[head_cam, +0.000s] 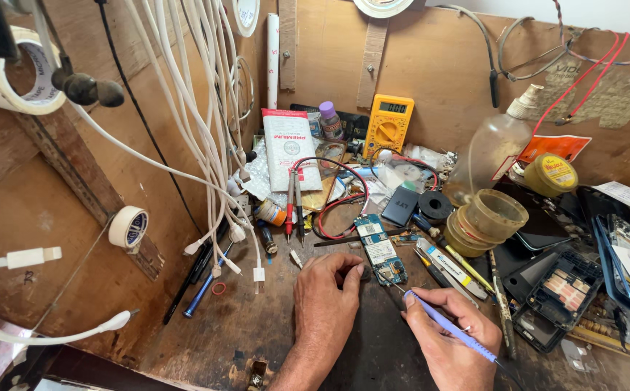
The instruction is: The person uses a purple tool to manipulate small components on a mobile phone circuit board and then handles a black plastic housing piece on a cluttered workbench.
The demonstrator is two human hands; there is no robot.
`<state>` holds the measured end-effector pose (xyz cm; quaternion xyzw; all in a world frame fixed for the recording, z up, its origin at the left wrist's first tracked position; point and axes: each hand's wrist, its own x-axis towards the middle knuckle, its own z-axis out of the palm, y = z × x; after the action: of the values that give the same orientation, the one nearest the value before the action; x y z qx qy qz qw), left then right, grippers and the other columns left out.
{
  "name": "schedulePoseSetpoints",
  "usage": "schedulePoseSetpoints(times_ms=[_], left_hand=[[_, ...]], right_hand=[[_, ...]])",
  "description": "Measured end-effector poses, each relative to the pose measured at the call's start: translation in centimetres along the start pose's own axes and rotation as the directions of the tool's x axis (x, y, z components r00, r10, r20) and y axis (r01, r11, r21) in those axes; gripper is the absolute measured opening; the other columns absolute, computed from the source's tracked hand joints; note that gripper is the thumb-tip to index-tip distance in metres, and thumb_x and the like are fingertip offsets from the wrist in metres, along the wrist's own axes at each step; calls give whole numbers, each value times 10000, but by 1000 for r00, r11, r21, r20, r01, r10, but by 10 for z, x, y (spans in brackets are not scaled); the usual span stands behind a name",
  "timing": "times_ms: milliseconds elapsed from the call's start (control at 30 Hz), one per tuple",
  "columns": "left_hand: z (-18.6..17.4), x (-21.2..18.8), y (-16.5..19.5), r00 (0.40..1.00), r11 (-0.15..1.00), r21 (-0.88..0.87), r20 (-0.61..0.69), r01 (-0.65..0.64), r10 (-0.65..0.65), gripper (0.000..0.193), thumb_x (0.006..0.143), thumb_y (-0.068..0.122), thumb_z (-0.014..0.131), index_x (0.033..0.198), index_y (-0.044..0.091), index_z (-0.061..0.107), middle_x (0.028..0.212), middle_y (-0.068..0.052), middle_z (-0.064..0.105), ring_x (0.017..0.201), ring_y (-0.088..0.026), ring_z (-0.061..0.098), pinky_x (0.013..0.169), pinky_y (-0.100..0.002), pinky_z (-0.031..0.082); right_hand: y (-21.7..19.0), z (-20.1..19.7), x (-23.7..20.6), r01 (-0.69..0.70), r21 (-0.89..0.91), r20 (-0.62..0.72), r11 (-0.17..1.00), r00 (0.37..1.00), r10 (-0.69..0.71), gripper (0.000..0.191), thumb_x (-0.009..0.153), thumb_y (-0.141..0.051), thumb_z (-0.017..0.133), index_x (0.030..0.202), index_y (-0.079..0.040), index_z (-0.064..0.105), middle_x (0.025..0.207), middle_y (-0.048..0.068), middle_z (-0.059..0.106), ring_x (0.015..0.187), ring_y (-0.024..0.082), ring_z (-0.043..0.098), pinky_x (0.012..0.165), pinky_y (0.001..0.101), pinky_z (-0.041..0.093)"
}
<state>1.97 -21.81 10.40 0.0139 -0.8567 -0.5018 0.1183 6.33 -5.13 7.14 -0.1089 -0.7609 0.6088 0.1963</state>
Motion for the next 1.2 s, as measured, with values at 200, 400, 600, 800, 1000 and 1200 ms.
schedulePoseSetpoints(times_ms=[200,400,600,800,1000,1200], left_hand=[[4,-1,2,999,999,-1,17,32,-32,131,868,178,738,896,55,773,818,-76,728,814,-243,654,760,-420,514],[8,-1,0,1000,1000,-2,3,20,-20,133,866,179,739,897,55,775,825,-78,730,818,-245,654,763,-420,513],[5,3,-3,1000,1000,1,1,15,-15,134,863,179,740,894,54,775,824,-79,730,819,-251,650,757,-426,509],[0,9,-7,1000,1000,-1,-4,12,-12,136,866,185,738,898,59,777,826,-74,733,809,-250,651,753,-421,513],[0,9,-7,1000,1000,-6,-9,2,-2,131,862,178,740,896,57,776,824,-75,733,812,-246,653,751,-418,515],[-4,13,-10,1000,1000,10,9,25,-26,134,872,185,736,906,62,779,827,-67,735,814,-236,655,758,-414,515]], right_hand=[[1,-4,2,-13,12,5,1000,1000,13,140,825,13,777,961,48,780,790,102,781,685,115,735,641,231,595],[5,-4,3,-10,13,8,1000,1000,10,135,832,15,774,960,57,778,798,107,783,696,122,739,659,234,602],[6,2,5,12,55,2,998,1000,-12,128,837,7,764,958,51,766,831,90,775,719,105,738,680,234,637],[8,9,7,25,20,13,999,1000,-26,149,824,13,783,969,45,773,804,94,782,694,105,723,632,215,566],[8,8,7,27,9,30,1000,999,-28,153,815,11,784,966,37,774,794,95,788,696,101,727,632,208,561],[6,15,7,40,-16,18,999,999,-40,143,817,9,788,956,39,775,792,92,780,692,102,720,627,213,564]])
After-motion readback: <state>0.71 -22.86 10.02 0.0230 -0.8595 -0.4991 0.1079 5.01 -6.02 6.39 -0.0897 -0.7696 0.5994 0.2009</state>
